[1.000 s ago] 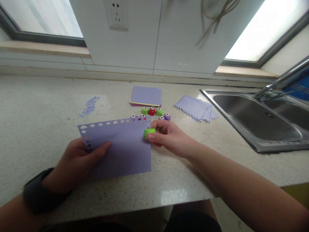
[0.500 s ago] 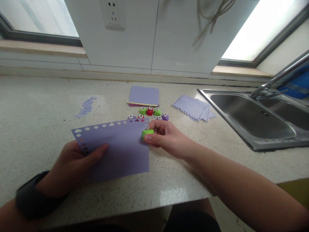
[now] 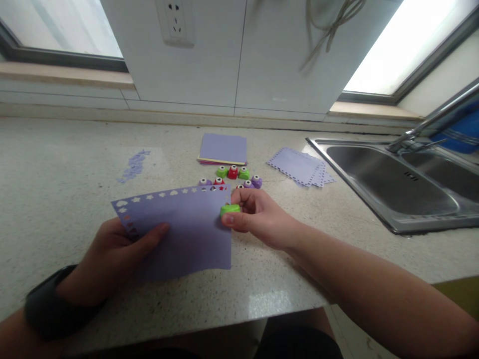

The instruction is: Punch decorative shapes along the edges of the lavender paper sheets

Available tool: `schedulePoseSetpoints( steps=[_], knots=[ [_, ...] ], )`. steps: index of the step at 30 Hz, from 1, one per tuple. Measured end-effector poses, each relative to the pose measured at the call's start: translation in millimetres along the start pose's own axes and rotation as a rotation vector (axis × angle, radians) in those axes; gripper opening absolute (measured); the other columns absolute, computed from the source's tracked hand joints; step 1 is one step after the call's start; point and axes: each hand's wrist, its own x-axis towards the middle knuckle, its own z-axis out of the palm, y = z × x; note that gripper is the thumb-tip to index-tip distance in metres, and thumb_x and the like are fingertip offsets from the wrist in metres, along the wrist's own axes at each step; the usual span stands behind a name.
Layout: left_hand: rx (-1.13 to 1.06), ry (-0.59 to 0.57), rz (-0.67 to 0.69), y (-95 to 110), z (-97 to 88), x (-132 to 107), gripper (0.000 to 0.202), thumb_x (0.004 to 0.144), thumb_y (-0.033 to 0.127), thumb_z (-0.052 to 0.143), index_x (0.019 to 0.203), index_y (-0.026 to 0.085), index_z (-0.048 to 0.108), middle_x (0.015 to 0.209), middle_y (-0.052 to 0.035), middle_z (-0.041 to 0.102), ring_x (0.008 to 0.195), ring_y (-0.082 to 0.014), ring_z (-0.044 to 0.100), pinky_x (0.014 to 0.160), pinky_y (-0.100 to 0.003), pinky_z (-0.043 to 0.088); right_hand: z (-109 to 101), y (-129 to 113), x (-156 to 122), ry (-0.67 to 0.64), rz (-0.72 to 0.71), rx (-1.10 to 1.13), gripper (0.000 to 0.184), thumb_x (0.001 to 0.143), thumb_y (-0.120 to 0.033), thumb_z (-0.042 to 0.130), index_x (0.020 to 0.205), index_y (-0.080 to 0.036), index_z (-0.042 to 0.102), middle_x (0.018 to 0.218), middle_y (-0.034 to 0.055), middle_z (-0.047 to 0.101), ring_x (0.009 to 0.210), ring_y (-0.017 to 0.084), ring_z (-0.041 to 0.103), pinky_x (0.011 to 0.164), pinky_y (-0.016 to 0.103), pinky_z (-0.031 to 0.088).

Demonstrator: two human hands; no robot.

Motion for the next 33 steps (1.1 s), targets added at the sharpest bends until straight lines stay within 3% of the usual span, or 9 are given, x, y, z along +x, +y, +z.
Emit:
schedulePoseSetpoints(
  steps=[5, 11, 15, 23, 33],
  knots=[
    [0.025, -0.027, 0.016, -5.8, -5.2, 3.6, 0.025, 0.075, 0.042, 0.091, 0.087, 0.021, 0.082, 0.082, -0.0041, 0.085, 0.067, -0.019, 0.077, 0.058, -0.025, 0.064, 3.2, -0.2, -1.0, 0.01, -0.001, -0.004, 0.031, 0.083, -0.031, 0.088, 0.08, -0.018, 0.06, 0.066, -0.0066, 0.057, 0.055, 0.007, 0.046, 0.05, 0.022, 0.03],
    [0.034, -0.009, 0.026, -3.5, -3.6, 2.3, 0.026, 0.074, 0.043, 0.091, 0.085, 0.021, 0.082, 0.078, -0.0033, 0.084, 0.066, -0.0192, 0.077, 0.057, -0.024, 0.064, 6.5, -2.5, -1.2, 0.03, 0.023, 0.016, 0.037, 0.074, -0.029, 0.092, 0.077, -0.019, 0.057, 0.071, -0.0044, 0.064, 0.061, 0.01, 0.056, 0.057, 0.023, 0.042],
    [0.02, 0.007, 0.043, -3.4, -3.6, 1.6, 0.025, 0.073, 0.041, 0.092, 0.083, 0.022, 0.081, 0.077, -0.0021, 0.083, 0.066, -0.0194, 0.077, 0.058, -0.025, 0.065, 8.7, -1.7, -1.1, 0.054, 0.039, 0.023, 0.041, 0.069, -0.026, 0.094, 0.074, -0.019, 0.055, 0.066, -0.0054, 0.062, 0.058, 0.009, 0.054, 0.056, 0.023, 0.041],
    [0.011, 0.0, 0.015, -4.2, -2.9, 2.9, 0.024, 0.073, 0.039, 0.092, 0.086, 0.022, 0.081, 0.077, -0.0024, 0.084, 0.066, -0.0206, 0.078, 0.058, -0.027, 0.066, 11.3, 0.5, -0.8, 0.082, 0.03, 0.043, 0.046, 0.065, -0.025, 0.096, 0.071, -0.02, 0.051, 0.062, -0.0077, 0.058, 0.054, 0.007, 0.05, 0.05, 0.021, 0.037],
    [0.028, 0.035, 0.008, -2.9, -3.0, 0.7, 0.024, 0.073, 0.039, 0.091, 0.087, 0.022, 0.082, 0.079, -0.0023, 0.084, 0.068, -0.0214, 0.077, 0.06, -0.03, 0.066, 9.6, 1.2, -1.7, 0.084, 0.032, -0.014, 0.045, 0.067, -0.028, 0.096, 0.075, -0.021, 0.052, 0.067, -0.0053, 0.063, 0.057, 0.009, 0.056, 0.053, 0.022, 0.042]
  ],
)
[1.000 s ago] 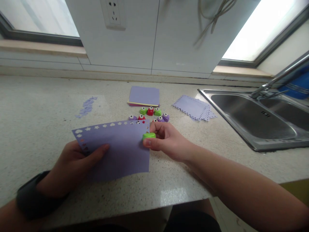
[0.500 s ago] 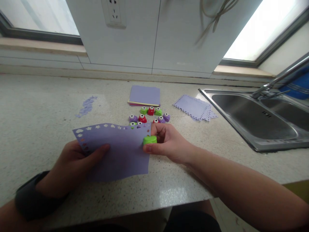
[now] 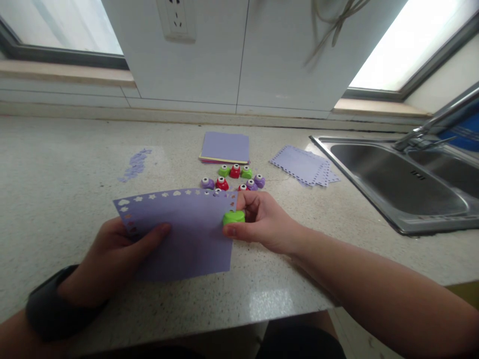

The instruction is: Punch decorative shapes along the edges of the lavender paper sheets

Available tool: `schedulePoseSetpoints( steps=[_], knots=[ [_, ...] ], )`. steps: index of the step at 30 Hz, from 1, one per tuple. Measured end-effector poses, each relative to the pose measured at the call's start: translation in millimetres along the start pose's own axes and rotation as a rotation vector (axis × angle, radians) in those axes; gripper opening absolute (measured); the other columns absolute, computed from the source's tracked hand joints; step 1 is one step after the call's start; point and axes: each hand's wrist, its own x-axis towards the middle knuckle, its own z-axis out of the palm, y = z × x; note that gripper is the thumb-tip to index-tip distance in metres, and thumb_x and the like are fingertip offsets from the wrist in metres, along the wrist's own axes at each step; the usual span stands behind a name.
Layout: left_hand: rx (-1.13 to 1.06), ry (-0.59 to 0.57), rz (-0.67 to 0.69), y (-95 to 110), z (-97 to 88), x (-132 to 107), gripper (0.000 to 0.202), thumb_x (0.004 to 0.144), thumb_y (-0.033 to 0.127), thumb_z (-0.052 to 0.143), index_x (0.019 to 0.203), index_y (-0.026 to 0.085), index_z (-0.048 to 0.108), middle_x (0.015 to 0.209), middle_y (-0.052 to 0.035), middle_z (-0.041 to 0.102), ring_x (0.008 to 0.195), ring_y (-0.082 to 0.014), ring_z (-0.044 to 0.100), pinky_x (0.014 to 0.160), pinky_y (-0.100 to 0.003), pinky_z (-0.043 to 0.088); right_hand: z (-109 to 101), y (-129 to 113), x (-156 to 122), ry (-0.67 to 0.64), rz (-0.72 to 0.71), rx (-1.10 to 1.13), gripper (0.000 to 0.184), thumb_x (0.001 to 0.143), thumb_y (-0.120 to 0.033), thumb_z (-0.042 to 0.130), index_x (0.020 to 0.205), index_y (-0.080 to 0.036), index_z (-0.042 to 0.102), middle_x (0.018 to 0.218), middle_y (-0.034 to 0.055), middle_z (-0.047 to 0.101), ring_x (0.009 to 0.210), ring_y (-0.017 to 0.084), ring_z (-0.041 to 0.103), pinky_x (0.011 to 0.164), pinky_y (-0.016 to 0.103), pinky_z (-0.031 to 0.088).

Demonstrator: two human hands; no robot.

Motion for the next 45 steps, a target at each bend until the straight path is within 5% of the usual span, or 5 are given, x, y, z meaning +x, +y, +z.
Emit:
schedulePoseSetpoints(
  steps=[6, 22, 31, 39, 45],
  knots=[
    [0.02, -0.022, -0.022, 2.1, -1.0, 2.2, 0.027, 0.077, 0.044, 0.088, 0.09, 0.02, 0.082, 0.083, -0.0045, 0.085, 0.068, -0.0201, 0.076, 0.059, -0.026, 0.064, -3.3, -5.8, 0.2, -0.001, 0.039, 0.018, 0.044, 0.067, -0.029, 0.096, 0.08, -0.02, 0.056, 0.07, -0.0044, 0.066, 0.058, 0.009, 0.059, 0.055, 0.022, 0.046],
    [-0.129, 0.029, 0.01, 3.1, 3.5, 6.9, 0.028, 0.073, 0.042, 0.092, 0.09, 0.021, 0.084, 0.086, -0.0083, 0.085, 0.072, -0.0267, 0.079, 0.061, -0.029, 0.064, -36.2, -9.1, 9.6, 0.23, -0.196, -0.127, 0.03, 0.088, -0.048, 0.078, 0.089, -0.02, 0.07, 0.069, -0.0016, 0.065, 0.056, 0.012, 0.057, 0.05, 0.027, 0.045],
    [-0.422, 0.035, 0.0, 4.7, 10.2, 11.2, 0.036, 0.076, 0.033, 0.09, 0.106, 0.017, 0.081, 0.093, -0.0089, 0.086, 0.078, -0.0278, 0.081, 0.07, -0.034, 0.066, -39.6, -15.5, 8.5, 0.263, -0.401, -0.581, 0.027, 0.086, -0.042, 0.08, 0.104, -0.023, 0.075, 0.103, 0.0066, 0.073, 0.084, 0.019, 0.061, 0.078, 0.038, 0.049],
    [-0.619, 0.085, 0.018, 8.3, 12.4, 18.8, 0.036, 0.075, 0.025, 0.091, 0.109, 0.02, 0.08, 0.105, -0.0087, 0.086, 0.094, -0.0298, 0.081, 0.086, -0.039, 0.066, -28.4, -29.5, -1.9, -0.019, -0.538, -1.221, 0.023, 0.09, -0.038, 0.075, 0.109, -0.025, 0.076, 0.098, 0.0063, 0.075, 0.099, 0.027, 0.063, 0.095, 0.046, 0.041],
    [-0.702, 0.061, 0.074, 9.0, 10.7, 21.6, 0.04, 0.082, 0.023, 0.087, 0.12, 0.021, 0.077, 0.117, -0.0087, 0.083, 0.105, -0.0273, 0.079, 0.098, -0.041, 0.062, -16.4, -24.6, -4.6, -0.186, -0.473, -1.354, 0.025, 0.093, -0.047, 0.071, 0.103, -0.025, 0.076, 0.101, 0.007, 0.072, 0.103, 0.029, 0.057, 0.096, 0.047, 0.034]
  ],
)
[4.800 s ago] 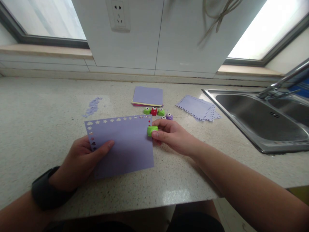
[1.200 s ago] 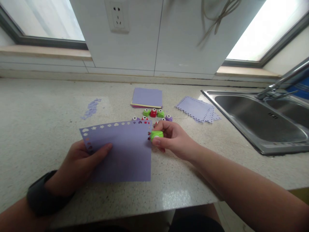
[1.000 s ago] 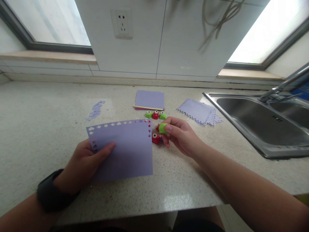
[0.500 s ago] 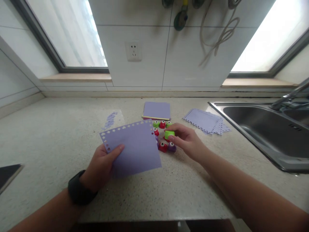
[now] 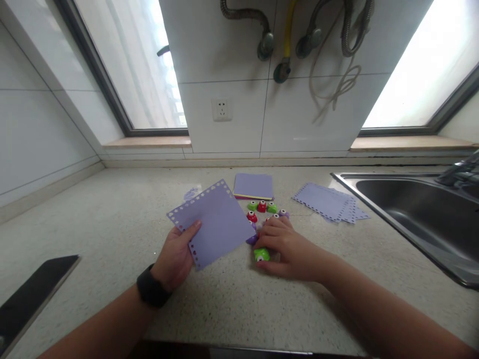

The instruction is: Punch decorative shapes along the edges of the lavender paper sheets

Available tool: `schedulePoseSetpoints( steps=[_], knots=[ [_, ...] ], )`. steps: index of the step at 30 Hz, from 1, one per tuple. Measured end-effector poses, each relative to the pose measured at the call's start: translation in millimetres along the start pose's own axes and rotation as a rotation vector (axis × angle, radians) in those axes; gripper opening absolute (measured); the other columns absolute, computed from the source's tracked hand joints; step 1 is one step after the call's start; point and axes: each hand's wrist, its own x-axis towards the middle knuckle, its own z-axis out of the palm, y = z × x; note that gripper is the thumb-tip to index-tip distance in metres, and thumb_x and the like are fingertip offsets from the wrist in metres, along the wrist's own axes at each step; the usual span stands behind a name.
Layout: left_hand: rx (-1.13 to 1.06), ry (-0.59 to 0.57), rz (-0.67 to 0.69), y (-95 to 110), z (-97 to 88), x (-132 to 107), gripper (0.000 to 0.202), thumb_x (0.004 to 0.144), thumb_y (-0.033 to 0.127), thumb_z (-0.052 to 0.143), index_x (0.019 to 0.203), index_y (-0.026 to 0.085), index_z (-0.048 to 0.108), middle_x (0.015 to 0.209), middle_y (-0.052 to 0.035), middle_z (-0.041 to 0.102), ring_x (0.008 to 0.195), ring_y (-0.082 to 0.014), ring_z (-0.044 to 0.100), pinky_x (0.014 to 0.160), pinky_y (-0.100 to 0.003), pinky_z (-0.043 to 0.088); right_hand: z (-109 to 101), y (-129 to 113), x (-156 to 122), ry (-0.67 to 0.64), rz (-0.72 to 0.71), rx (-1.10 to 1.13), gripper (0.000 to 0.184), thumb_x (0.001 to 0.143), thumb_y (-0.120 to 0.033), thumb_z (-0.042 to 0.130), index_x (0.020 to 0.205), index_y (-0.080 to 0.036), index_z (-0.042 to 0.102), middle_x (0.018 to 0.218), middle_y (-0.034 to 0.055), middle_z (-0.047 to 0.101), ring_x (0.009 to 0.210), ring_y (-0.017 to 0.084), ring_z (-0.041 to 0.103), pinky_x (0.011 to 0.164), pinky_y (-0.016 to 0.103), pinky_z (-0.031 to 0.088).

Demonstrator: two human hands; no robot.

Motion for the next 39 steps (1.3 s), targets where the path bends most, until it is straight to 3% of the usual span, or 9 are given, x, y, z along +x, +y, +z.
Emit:
schedulePoseSetpoints(
  steps=[6, 12, 16, 19, 22, 25, 31, 36, 39],
  knots=[
    [-0.014, -0.078, 0.065, -1.8, 0.0, -0.5, 0.05, 0.086, 0.025, 0.084, 0.134, 0.024, 0.07, 0.132, -0.0084, 0.078, 0.123, -0.0275, 0.072, 0.109, -0.041, 0.056, 8.0, -2.9, 1.5, -0.038, -0.003, -0.102, 0.033, 0.098, -0.053, 0.063, 0.104, -0.025, 0.079, 0.098, 0.0092, 0.07, 0.103, 0.032, 0.053, 0.096, 0.051, 0.033],
    [-0.031, -0.119, 0.063, -1.6, 1.6, -2.9, 0.049, 0.089, 0.023, 0.082, 0.135, 0.024, 0.069, 0.13, -0.0085, 0.079, 0.118, -0.0257, 0.073, 0.108, -0.04, 0.056, 3.4, -5.9, 2.1, -0.008, 0.023, -0.119, 0.031, 0.1, -0.05, 0.062, 0.103, -0.024, 0.079, 0.101, 0.0093, 0.071, 0.105, 0.032, 0.053, 0.096, 0.052, 0.032],
    [-0.022, -0.117, 0.06, -1.6, 3.3, -4.5, 0.049, 0.087, 0.023, 0.084, 0.134, 0.023, 0.07, 0.128, -0.0088, 0.08, 0.115, -0.0256, 0.075, 0.106, -0.04, 0.057, 0.2, -5.8, 3.4, 0.149, 0.112, 0.01, 0.023, 0.098, -0.043, 0.067, 0.105, -0.023, 0.074, 0.096, 0.0072, 0.072, 0.1, 0.029, 0.056, 0.092, 0.047, 0.035],
    [-0.01, -0.111, 0.051, -2.9, 4.8, -6.3, 0.046, 0.086, 0.023, 0.085, 0.13, 0.023, 0.072, 0.127, -0.0084, 0.08, 0.116, -0.0255, 0.074, 0.106, -0.04, 0.057, 4.8, -4.4, 6.6, 0.282, 0.116, 0.18, 0.027, 0.092, -0.04, 0.074, 0.111, -0.022, 0.07, 0.102, 0.0077, 0.072, 0.099, 0.027, 0.059, 0.096, 0.048, 0.037],
    [0.008, -0.115, 0.033, -5.4, 5.8, -8.3, 0.044, 0.085, 0.023, 0.085, 0.127, 0.022, 0.074, 0.127, -0.0081, 0.08, 0.118, -0.025, 0.073, 0.106, -0.037, 0.057, 12.1, -2.2, 11.1, 0.392, 0.176, 0.326, 0.019, 0.094, -0.038, 0.068, 0.098, -0.02, 0.07, 0.09, 0.0058, 0.071, 0.085, 0.022, 0.06, 0.086, 0.042, 0.043],
    [0.026, -0.13, 0.024, -8.8, 5.4, -9.5, 0.043, 0.083, 0.021, 0.087, 0.124, 0.021, 0.076, 0.125, -0.0082, 0.08, 0.115, -0.0235, 0.074, 0.1, -0.032, 0.059, 14.9, 0.9, 13.5, 0.465, 0.289, 0.495, 0.019, 0.095, -0.038, 0.065, 0.091, -0.02, 0.069, 0.083, 0.0034, 0.07, 0.074, 0.018, 0.058, 0.074, 0.035, 0.046],
    [0.178, -0.178, 0.0, -12.1, 0.1, -11.3, 0.022, 0.08, 0.023, 0.089, 0.1, 0.022, 0.083, 0.1, -0.0045, 0.085, 0.09, -0.0183, 0.077, 0.083, -0.024, 0.061, 10.0, 14.1, 10.9, 0.574, 0.392, 0.729, 0.025, 0.094, -0.043, 0.067, 0.103, -0.02, 0.071, 0.079, 0.0005, 0.068, 0.065, 0.015, 0.058, 0.064, 0.032, 0.048],
    [0.271, -0.302, -0.081, -7.9, -3.3, -13.3, 0.017, 0.081, 0.031, 0.087, 0.089, 0.016, 0.084, 0.08, -0.008, 0.08, 0.069, -0.0208, 0.072, 0.063, -0.029, 0.062, 5.9, 27.1, 9.1, 0.637, 0.39, 0.745, 0.026, 0.093, -0.042, 0.069, 0.103, -0.019, 0.075, 0.085, 0.0029, 0.071, 0.067, 0.015, 0.062, 0.066, 0.033, 0.053],
    [0.315, -0.372, -0.118, -6.7, -4.4, -11.1, 0.024, 0.083, 0.036, 0.084, 0.091, 0.014, 0.084, 0.081, -0.0103, 0.079, 0.068, -0.0217, 0.07, 0.059, -0.032, 0.062, 3.7, 31.1, 9.0, 0.652, 0.38, 0.692, 0.026, 0.092, -0.042, 0.068, 0.103, -0.02, 0.077, 0.088, 0.0046, 0.074, 0.073, 0.016, 0.063, 0.068, 0.033, 0.052]
  ],
)
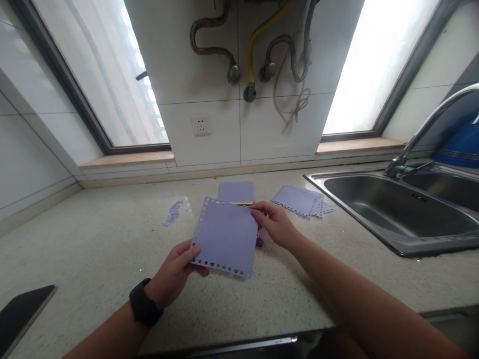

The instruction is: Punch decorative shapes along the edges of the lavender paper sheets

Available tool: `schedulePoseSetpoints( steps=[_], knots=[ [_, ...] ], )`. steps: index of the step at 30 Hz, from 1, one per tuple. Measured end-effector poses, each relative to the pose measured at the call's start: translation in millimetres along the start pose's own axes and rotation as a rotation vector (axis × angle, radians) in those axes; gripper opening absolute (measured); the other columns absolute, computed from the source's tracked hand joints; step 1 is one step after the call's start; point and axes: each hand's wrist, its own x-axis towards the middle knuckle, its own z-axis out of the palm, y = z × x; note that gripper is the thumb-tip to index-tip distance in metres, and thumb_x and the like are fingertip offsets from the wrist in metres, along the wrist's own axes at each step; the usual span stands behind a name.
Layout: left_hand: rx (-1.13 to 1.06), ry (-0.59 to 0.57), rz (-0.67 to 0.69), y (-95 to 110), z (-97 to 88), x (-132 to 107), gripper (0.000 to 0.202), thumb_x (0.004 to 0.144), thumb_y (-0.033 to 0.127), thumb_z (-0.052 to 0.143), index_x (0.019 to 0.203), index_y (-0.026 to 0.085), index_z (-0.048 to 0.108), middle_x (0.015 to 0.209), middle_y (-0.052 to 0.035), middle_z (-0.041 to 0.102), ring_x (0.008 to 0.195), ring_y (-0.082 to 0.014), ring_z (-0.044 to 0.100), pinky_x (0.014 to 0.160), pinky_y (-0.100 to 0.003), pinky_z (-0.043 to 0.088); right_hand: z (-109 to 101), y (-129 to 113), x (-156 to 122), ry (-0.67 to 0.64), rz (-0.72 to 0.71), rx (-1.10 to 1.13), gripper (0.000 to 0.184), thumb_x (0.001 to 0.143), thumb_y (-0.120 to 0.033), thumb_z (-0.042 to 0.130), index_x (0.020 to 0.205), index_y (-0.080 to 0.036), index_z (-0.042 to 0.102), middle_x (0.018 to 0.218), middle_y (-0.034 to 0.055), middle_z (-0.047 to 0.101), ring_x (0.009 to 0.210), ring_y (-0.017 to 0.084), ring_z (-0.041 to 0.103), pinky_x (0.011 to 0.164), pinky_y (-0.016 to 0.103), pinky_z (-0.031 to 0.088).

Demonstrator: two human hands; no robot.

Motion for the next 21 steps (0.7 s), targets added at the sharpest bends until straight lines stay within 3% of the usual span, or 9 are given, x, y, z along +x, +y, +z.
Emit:
schedulePoseSetpoints(
  steps=[8, 14, 21],
  knots=[
    [0.046, -0.054, -0.048, -8.4, -3.2, 6.8, 0.029, 0.082, 0.043, 0.085, 0.087, 0.014, 0.081, 0.071, -0.0049, 0.076, 0.061, -0.017, 0.066, 0.057, -0.028, 0.057, 2.0, 4.0, 3.6, -0.043, -0.025, -0.001, 0.022, 0.09, -0.04, 0.069, 0.099, -0.022, 0.078, 0.086, 0.0049, 0.074, 0.071, 0.017, 0.062, 0.064, 0.032, 0.051],
    [0.025, -0.085, -0.083, -9.8, -2.9, 7.1, 0.035, 0.079, 0.045, 0.088, 0.096, 0.014, 0.082, 0.08, -0.007, 0.081, 0.07, -0.0184, 0.073, 0.074, -0.031, 0.058, 1.6, 3.7, 1.2, -0.127, -0.02, 0.031, 0.025, 0.092, -0.045, 0.07, 0.102, -0.023, 0.078, 0.084, 0.0048, 0.074, 0.069, 0.017, 0.061, 0.063, 0.032, 0.051],
    [0.053, -0.103, -0.087, -8.8, -4.7, 8.7, 0.036, 0.078, 0.045, 0.088, 0.095, 0.014, 0.081, 0.08, -0.0068, 0.081, 0.07, -0.0178, 0.071, 0.071, -0.03, 0.055, 2.6, 5.5, -3.5, -0.227, -0.023, -0.007, 0.026, 0.095, -0.044, 0.068, 0.105, -0.024, 0.079, 0.096, 0.0066, 0.077, 0.081, 0.02, 0.067, 0.073, 0.036, 0.054]
  ],
)
